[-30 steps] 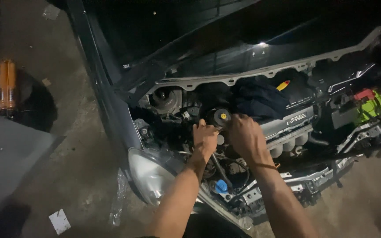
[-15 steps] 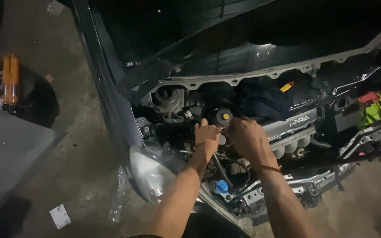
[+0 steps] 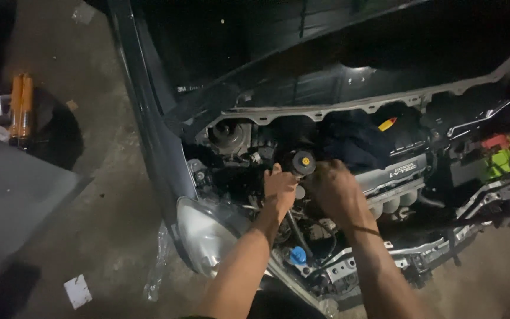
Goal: The person works on the engine bay of a car with the hood open. They use a wrench to tighten bolts near the headlight and engine block, then manipulate various hoses and connectors within the engine compartment.
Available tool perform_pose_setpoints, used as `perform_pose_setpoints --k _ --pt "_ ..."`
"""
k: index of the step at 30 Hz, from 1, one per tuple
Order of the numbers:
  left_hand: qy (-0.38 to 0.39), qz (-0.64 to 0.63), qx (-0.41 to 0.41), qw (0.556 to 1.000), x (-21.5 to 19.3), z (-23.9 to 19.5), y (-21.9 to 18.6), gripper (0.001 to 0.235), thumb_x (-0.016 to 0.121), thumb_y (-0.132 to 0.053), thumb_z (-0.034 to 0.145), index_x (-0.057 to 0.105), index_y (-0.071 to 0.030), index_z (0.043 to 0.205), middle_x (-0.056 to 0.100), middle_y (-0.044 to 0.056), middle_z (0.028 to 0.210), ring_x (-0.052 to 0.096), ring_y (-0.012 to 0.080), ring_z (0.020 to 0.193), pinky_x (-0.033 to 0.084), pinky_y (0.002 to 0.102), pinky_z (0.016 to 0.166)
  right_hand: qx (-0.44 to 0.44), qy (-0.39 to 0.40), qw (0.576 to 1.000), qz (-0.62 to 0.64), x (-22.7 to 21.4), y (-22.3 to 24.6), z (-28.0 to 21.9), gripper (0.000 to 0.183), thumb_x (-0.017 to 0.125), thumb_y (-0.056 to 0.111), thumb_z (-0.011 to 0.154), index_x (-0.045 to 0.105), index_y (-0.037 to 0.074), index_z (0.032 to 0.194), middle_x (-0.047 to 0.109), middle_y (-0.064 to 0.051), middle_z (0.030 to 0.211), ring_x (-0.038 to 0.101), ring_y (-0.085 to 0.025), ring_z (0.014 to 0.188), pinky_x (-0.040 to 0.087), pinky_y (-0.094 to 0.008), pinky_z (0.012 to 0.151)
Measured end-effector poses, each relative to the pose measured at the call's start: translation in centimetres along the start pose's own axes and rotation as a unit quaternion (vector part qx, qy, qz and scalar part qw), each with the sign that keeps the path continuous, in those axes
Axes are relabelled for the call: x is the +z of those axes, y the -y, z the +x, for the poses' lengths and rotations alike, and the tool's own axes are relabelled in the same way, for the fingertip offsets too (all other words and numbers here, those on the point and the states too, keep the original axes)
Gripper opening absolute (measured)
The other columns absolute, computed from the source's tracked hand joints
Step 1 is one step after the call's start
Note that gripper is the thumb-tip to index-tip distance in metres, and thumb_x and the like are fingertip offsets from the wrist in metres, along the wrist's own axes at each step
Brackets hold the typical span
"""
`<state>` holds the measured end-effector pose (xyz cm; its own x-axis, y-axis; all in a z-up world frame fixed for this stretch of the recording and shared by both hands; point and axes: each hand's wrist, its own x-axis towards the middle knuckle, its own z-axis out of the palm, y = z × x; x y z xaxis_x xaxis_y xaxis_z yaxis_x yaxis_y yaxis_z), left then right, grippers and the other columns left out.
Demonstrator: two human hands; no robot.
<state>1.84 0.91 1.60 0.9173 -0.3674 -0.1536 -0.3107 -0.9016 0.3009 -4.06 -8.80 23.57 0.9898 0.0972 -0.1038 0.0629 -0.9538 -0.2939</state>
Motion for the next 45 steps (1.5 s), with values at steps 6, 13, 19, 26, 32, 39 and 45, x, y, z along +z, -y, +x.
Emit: perform_pose_setpoints --k 6,13,19,26,32,39,45 --pt "-0.014 -0.03 0.047 0.998 5.8 3.1 1.6 0.02 0.063 -0.027 0.099 0.074 -0.018 0.112 0.067 0.006 0.124 0.042 0.0329 0.137 0.028 0.056 0.111 0.09 0.02 0.977 -0.19 2.5 -0.3 0.9 0.026 0.063 0.025 0.095 0.074 0.016 0.116 0.073 -0.01 0.107 0.075 -0.024 0.089 0.063 -0.036 0.071" --pt "-0.033 -0.06 0.103 0.992 12.5 5.3 4.8 0.028 0.059 -0.033 0.102 0.068 -0.016 0.122 0.057 0.011 0.138 0.042 0.0335 0.139 0.019 0.058 0.116 -0.008 -0.042 0.997 -0.07 4.4 -1.4 0.7 0.037 0.059 0.025 0.093 0.066 0.023 0.129 0.068 -0.016 0.11 0.074 -0.037 0.082 0.063 -0.05 0.066" --pt "-0.059 -0.091 0.157 0.982 17.5 7.6 7.4 0.038 0.055 -0.039 0.104 0.062 -0.014 0.131 0.048 0.016 0.153 0.041 0.0342 0.141 0.01 0.061 0.122 0.049 -0.017 0.989 -0.141 2.7 0.2 0.4 0.028 0.052 0.02 0.098 0.073 0.016 0.115 0.072 -0.011 0.101 0.077 -0.028 0.08 0.063 -0.041 0.065" --pt "-0.034 0.025 0.079 0.996 20.1 7.7 5.1 0.033 0.052 -0.042 0.105 0.059 -0.021 0.128 0.04 0.016 0.16 0.04 0.0356 0.14 0.004 0.071 0.121 0.058 -0.023 0.995 -0.073 4.2 -1.4 0.1 0.026 0.058 0.023 0.094 0.069 0.015 0.116 0.071 -0.013 0.101 0.077 -0.033 0.08 0.064 -0.047 0.065" --pt "0.078 0.026 0.016 0.996 5.5 3.5 2.1 0.034 0.043 -0.05 0.105 0.07 -0.03 0.11 0.067 -0.003 0.124 0.04 0.0275 0.131 0.026 0.064 0.118 0.084 -0.08 0.993 -0.013 2.6 -0.3 0.6 0.029 0.061 0.025 0.094 0.065 0.013 0.121 0.071 -0.02 0.097 0.076 -0.042 0.081 0.063 -0.053 0.069" --pt "0.065 0.024 0.029 0.997 9.6 4.3 3.5 0.036 0.042 -0.049 0.108 0.067 -0.031 0.125 0.053 0.003 0.151 0.031 0.0305 0.145 0.013 0.066 0.124 0.055 -0.089 0.989 -0.102 4.5 -1.9 -0.4 0.02 0.06 0.019 0.096 0.066 0.013 0.114 0.071 -0.013 0.091 0.076 -0.029 0.075 0.063 -0.04 0.063" --pt "0.016 -0.172 0.023 0.985 -7.6 -5.2 0.1 0.023 0.055 -0.034 0.106 0.068 -0.017 0.099 0.067 0.006 0.12 0.05 0.0291 0.123 0.029 0.055 0.11 0.052 -0.064 0.992 -0.094 -2.7 2.4 -5.0 0.043 0.055 0.008 0.099 0.056 0.01 0.142 0.073 -0.02 0.1 0.077 -0.033 0.086 0.063 -0.045 0.076"
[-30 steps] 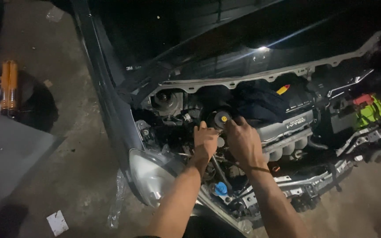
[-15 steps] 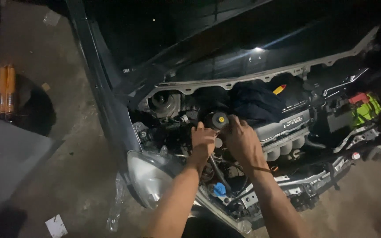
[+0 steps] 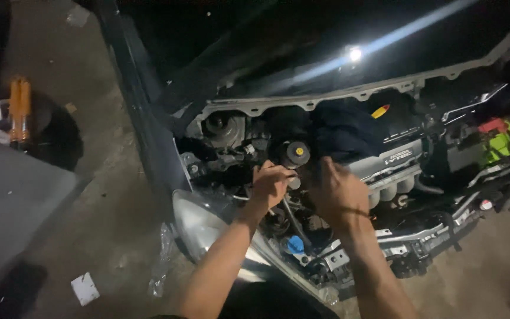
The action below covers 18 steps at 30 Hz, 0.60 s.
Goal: The person works on the engine bay of a car with the hood open. They use a wrench to tighten bolts near the headlight and engine block, then manipulate various hoses and connectors within the engine compartment.
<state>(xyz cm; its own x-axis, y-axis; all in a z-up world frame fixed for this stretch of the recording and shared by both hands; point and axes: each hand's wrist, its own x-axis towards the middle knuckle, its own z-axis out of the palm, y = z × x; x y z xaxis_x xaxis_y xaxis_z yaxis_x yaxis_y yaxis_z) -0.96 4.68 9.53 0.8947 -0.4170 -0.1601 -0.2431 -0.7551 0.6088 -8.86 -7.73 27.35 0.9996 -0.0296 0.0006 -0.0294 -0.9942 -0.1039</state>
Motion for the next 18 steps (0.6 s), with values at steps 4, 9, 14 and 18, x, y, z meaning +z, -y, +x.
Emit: perform_pose_setpoints --k 4,9,14,18 --pt "-0.026 0.023 0.08 0.996 0.6 -3.1 2.5 0.026 0.058 -0.04 0.105 0.074 -0.019 0.104 0.072 0.003 0.112 0.058 0.0224 0.116 0.041 0.047 0.096 0.004 -0.058 0.997 0.052 -0.7 0.5 -1.6 0.036 0.069 0.025 0.089 0.064 0.007 0.121 0.072 -0.021 0.092 0.075 -0.041 0.073 0.061 -0.048 0.054" --pt "0.085 -0.082 -0.021 0.993 7.6 -6.0 5.6 0.029 0.047 -0.033 0.11 0.073 -0.019 0.112 0.07 0.008 0.128 0.057 0.026 0.11 0.037 0.045 0.101 0.013 -0.019 0.977 0.213 -1.6 1.4 -4.8 0.035 0.07 0.02 0.086 0.069 0.006 0.118 0.072 -0.026 0.093 0.075 -0.043 0.081 0.061 -0.049 0.062" --pt "0.125 0.148 0.038 0.98 5.5 -11.4 2.0 0.045 0.036 -0.054 0.109 0.065 -0.029 0.132 0.066 -0.002 0.135 0.055 0.0213 0.132 0.042 0.047 0.107 -0.082 -0.006 0.982 0.17 0.2 0.2 -9.2 0.042 0.071 0.021 0.081 0.069 0.004 0.119 0.072 -0.029 0.098 0.072 -0.049 0.088 0.06 -0.055 0.066" --pt "0.051 0.107 0.081 0.99 7.9 -14.6 0.9 0.036 0.048 -0.045 0.108 0.073 -0.022 0.12 0.074 0.001 0.118 0.062 0.0234 0.122 0.046 0.046 0.101 -0.152 0.025 0.978 0.137 1.6 -1.4 -12.1 0.041 0.07 0.017 0.079 0.071 0.001 0.117 0.073 -0.029 0.107 0.072 -0.049 0.098 0.06 -0.058 0.073"
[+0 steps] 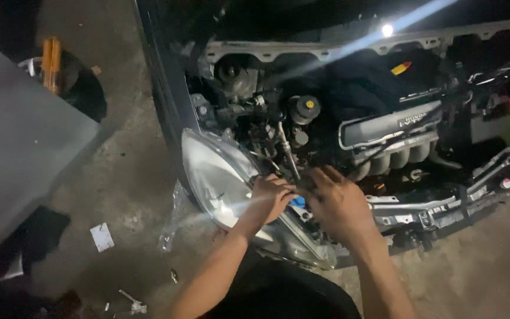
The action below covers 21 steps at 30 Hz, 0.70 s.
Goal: The person works on the engine bay of a car with the hood open. They use a wrench to tighten bolts near the headlight and engine block, then manipulate various hoses and connectors within the engine compartment.
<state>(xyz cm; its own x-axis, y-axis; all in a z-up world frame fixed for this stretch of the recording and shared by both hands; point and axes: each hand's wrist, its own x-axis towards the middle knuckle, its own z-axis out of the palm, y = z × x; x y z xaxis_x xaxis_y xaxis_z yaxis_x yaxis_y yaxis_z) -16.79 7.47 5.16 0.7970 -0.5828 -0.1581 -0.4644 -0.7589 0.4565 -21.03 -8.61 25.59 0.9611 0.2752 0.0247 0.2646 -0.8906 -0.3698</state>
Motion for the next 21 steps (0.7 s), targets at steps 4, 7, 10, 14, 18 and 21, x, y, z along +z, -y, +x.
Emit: perform_pose_setpoints --k 4,7,10,14,18,21 --pt "-0.087 -0.03 0.003 0.996 6.3 -1.7 -2.2 0.03 0.059 -0.036 0.102 0.079 -0.015 0.096 0.077 0.0 0.112 0.066 0.0231 0.111 0.048 0.042 0.095 0.048 -0.005 0.998 0.031 1.5 -0.6 -3.5 0.041 0.074 0.027 0.084 0.072 0.008 0.12 0.073 -0.027 0.113 0.073 -0.048 0.096 0.06 -0.056 0.076" --pt "-0.123 -0.179 0.004 0.976 10.6 -3.0 -4.4 0.021 0.066 -0.027 0.101 0.077 -0.01 0.105 0.073 0.002 0.111 0.067 0.0203 0.103 0.045 0.037 0.099 0.073 -0.033 0.99 0.112 2.3 -2.4 -5.8 0.051 0.076 0.024 0.086 0.063 0.012 0.134 0.068 -0.016 0.129 0.069 -0.039 0.107 0.057 -0.054 0.084" --pt "-0.095 -0.221 0.058 0.969 2.4 -7.0 -11.2 0.036 0.047 -0.027 0.108 0.074 -0.003 0.112 0.075 0.017 0.107 0.07 0.0358 0.096 0.053 0.05 0.088 0.155 -0.042 0.963 0.216 1.5 -3.7 -8.0 0.045 0.071 0.026 0.088 0.064 0.013 0.131 0.075 -0.009 0.11 0.078 -0.022 0.078 0.07 -0.036 0.064" --pt "0.104 -0.365 -0.056 0.924 3.1 -9.8 -15.1 0.045 0.036 -0.016 0.101 0.051 -0.01 0.143 0.05 0.016 0.13 0.051 0.0369 0.11 0.033 0.046 0.09 0.351 -0.073 0.892 0.274 0.1 -5.9 -10.4 0.056 0.066 0.032 0.091 0.056 0.011 0.141 0.076 -0.015 0.111 0.079 -0.028 0.088 0.063 -0.041 0.074" --pt "0.046 -0.377 0.049 0.924 8.4 -10.9 -15.5 0.028 0.055 -0.009 0.102 0.061 0.003 0.127 0.059 0.021 0.12 0.058 0.0415 0.103 0.045 0.05 0.083 0.458 -0.106 0.83 0.3 -1.6 -6.9 -13.0 0.051 0.057 0.031 0.098 0.053 0.009 0.144 0.069 -0.019 0.131 0.069 -0.034 0.118 0.056 -0.043 0.099" --pt "-0.037 -0.363 0.082 0.927 7.5 -10.2 -16.7 0.027 0.053 -0.005 0.105 0.064 0.008 0.125 0.06 0.02 0.103 0.058 0.0377 0.085 0.038 0.046 0.066 0.433 -0.195 0.781 0.405 0.2 -9.9 -16.0 0.045 0.06 0.028 0.097 0.059 0.001 0.133 0.07 -0.022 0.125 0.072 -0.036 0.103 0.061 -0.044 0.08"
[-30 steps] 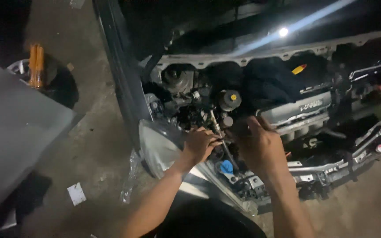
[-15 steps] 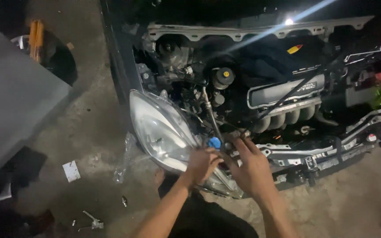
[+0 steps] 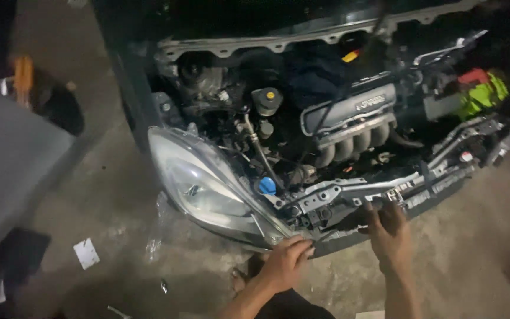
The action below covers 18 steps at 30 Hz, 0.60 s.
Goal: The person works on the engine bay of a car with the hood open. They use a wrench to tighten bolts near the headlight and engine block, then manipulate various hoses and connectors within the engine compartment.
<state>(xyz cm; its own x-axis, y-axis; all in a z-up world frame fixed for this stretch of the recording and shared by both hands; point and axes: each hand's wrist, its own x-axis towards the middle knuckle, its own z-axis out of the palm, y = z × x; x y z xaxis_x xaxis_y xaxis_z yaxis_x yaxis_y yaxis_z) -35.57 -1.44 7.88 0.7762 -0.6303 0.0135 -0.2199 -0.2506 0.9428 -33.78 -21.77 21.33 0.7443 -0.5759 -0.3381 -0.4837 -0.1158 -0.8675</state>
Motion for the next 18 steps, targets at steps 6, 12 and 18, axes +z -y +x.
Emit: perform_pose_setpoints --k 6,12,18 --pt "-0.015 0.093 -0.087 0.992 -1.8 5.1 -4.1 0.032 0.055 -0.019 0.104 0.069 -0.01 0.131 0.07 0.01 0.115 0.068 0.0275 0.104 0.056 0.04 0.087 0.128 -0.015 0.988 0.083 -4.0 1.0 1.9 0.052 0.064 0.026 0.095 0.056 -0.001 0.139 0.064 -0.024 0.129 0.069 -0.037 0.103 0.056 -0.042 0.096" --pt "-0.048 0.176 -0.016 0.983 -1.7 14.0 -4.8 0.024 0.057 -0.011 0.104 0.072 -0.011 0.123 0.072 0.013 0.108 0.073 0.0352 0.099 0.06 0.045 0.083 0.036 -0.009 0.997 0.063 -7.5 2.1 6.8 0.051 0.067 0.018 0.102 0.053 -0.011 0.142 0.058 -0.039 0.13 0.062 -0.051 0.118 0.053 -0.059 0.091" --pt "-0.149 0.221 -0.019 0.964 0.0 26.9 -2.0 0.016 0.065 -0.025 0.099 0.078 -0.018 0.105 0.064 0.01 0.108 0.067 0.0365 0.102 0.059 0.046 0.083 -0.005 -0.01 0.998 0.054 -10.3 1.0 23.1 0.045 0.076 0.027 0.097 0.066 -0.003 0.129 0.069 -0.029 0.113 0.072 -0.044 0.102 0.059 -0.051 0.08"
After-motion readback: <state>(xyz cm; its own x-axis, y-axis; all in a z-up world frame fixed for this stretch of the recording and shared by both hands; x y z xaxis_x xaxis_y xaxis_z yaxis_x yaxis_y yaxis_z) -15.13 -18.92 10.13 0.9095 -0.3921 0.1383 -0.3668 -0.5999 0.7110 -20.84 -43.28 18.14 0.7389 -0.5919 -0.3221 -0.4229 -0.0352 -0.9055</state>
